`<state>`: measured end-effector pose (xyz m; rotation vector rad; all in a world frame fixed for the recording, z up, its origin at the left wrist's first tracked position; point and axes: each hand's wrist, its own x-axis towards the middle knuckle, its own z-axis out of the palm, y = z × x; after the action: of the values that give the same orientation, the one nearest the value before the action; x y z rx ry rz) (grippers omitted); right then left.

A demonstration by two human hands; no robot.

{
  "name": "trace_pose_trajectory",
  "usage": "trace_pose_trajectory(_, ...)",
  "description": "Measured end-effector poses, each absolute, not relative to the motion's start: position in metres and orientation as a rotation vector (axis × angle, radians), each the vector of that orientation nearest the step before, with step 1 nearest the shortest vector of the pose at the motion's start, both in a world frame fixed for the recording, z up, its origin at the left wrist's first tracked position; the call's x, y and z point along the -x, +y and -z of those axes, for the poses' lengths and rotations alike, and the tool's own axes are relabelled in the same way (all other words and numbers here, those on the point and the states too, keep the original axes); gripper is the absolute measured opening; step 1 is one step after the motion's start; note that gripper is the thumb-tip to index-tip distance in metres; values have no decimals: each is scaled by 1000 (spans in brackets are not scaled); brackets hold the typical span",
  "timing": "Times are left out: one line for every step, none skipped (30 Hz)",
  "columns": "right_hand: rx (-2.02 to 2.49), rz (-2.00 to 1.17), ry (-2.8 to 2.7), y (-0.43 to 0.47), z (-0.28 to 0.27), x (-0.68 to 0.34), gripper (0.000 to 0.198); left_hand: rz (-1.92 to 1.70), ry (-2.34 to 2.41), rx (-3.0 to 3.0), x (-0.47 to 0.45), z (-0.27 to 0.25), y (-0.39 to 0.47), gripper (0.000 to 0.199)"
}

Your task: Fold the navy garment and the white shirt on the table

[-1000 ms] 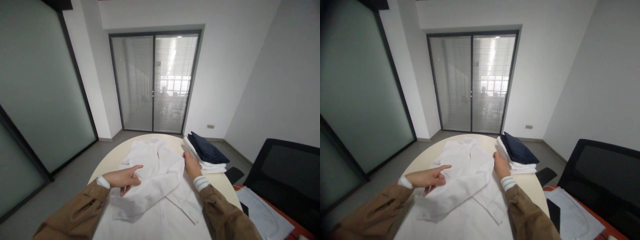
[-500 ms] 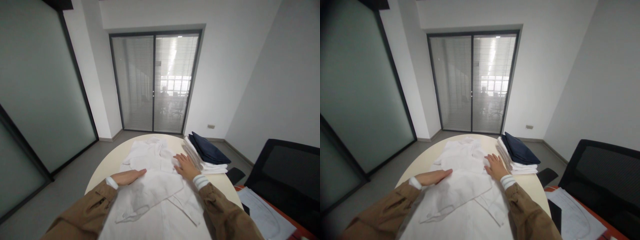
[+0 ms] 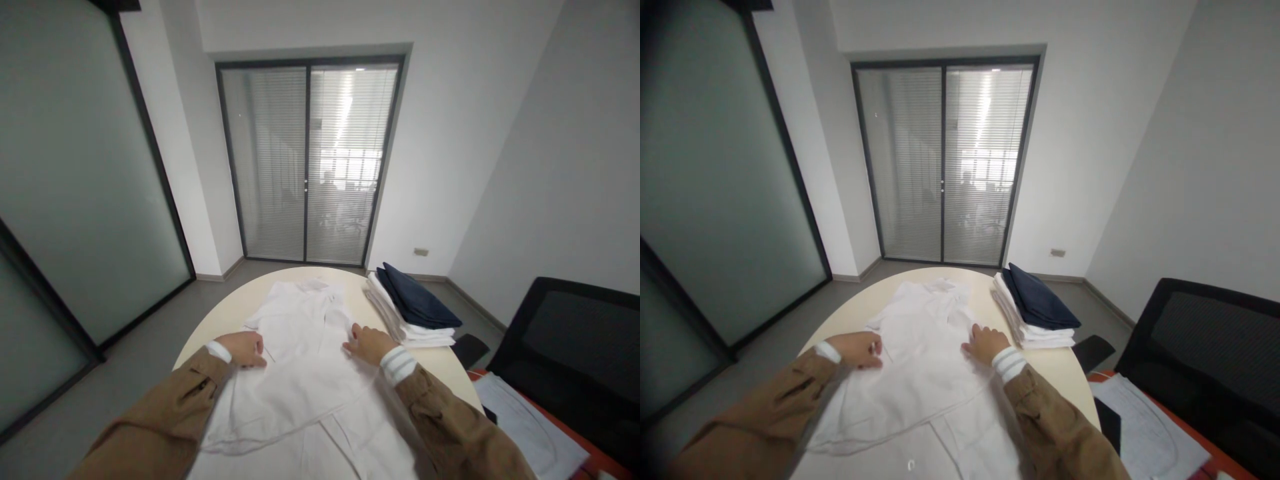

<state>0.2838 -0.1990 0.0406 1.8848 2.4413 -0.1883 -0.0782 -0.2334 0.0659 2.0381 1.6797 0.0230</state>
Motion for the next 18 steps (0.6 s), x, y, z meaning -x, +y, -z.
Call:
trace_pose_trajectory(-1955, 188, 2407, -195, -47, -281, 55, -16, 1729, -2084, 70, -69, -231, 32)
trace_pose_trajectory(-2043, 192, 2376, -189, -52, -278, 56, -54, 1777, -2154, 59, -71, -229, 34)
trace_pose_trajectory(-2129, 210, 2356, -181, -55, -276, 57, -92, 1808, -2189, 46, -72, -229, 37)
trace_pose_trajectory(-2209, 249, 2343, -171, -58, -274, 59, -139, 1830, -2218, 31, -71, -229, 41)
trace_pose_trajectory(-2282, 312, 2331, -159, -58, -273, 61, -179, 1834, -2259, 15, -68, -230, 45)
trace_pose_trajectory(-2338, 395, 2320, -147, -58, -272, 64, -196, 1818, -2300, 0, -64, -232, 47)
trace_pose_trajectory(-2389, 478, 2304, -135, -56, -270, 69, -221, 1785, -2340, -13, -59, -235, 48)
trace_pose_trajectory(-2424, 550, 2289, -123, -54, -269, 74, -247, 1737, -2385, -25, -53, -237, 48)
trace_pose_trajectory(-2444, 605, 2278, -112, -50, -268, 78, -263, 1701, -2416, -34, -47, -240, 46)
trace_pose_trajectory(-2456, 640, 2267, -101, -47, -266, 83, -262, 1676, -2412, -40, -41, -242, 46)
trace_pose_trajectory(-2457, 661, 2262, -91, -43, -263, 86, -250, 1651, -2405, -44, -37, -243, 47)
trace_pose_trajectory(-2453, 670, 2261, -81, -39, -260, 89, -239, 1635, -2399, -46, -34, -244, 48)
trace_pose_trajectory(-2452, 678, 2261, -73, -35, -257, 90, -224, 1615, -2392, -46, -32, -244, 50)
trace_pose_trajectory(-2452, 679, 2263, -65, -32, -254, 89, -209, 1590, -2390, -45, -31, -244, 51)
trace_pose_trajectory(-2452, 672, 2267, -58, -28, -250, 85, -195, 1561, -2385, -44, -32, -244, 51)
trace_pose_trajectory(-2449, 659, 2277, -53, -26, -247, 78, -182, 1527, -2373, -41, -33, -243, 52)
trace_pose_trajectory(-2444, 640, 2291, -48, -24, -244, 68, -168, 1492, -2356, -39, -34, -242, 54)
trace_pose_trajectory(-2440, 615, 2306, -44, -23, -241, 57, -162, 1464, -2335, -38, -35, -242, 56)
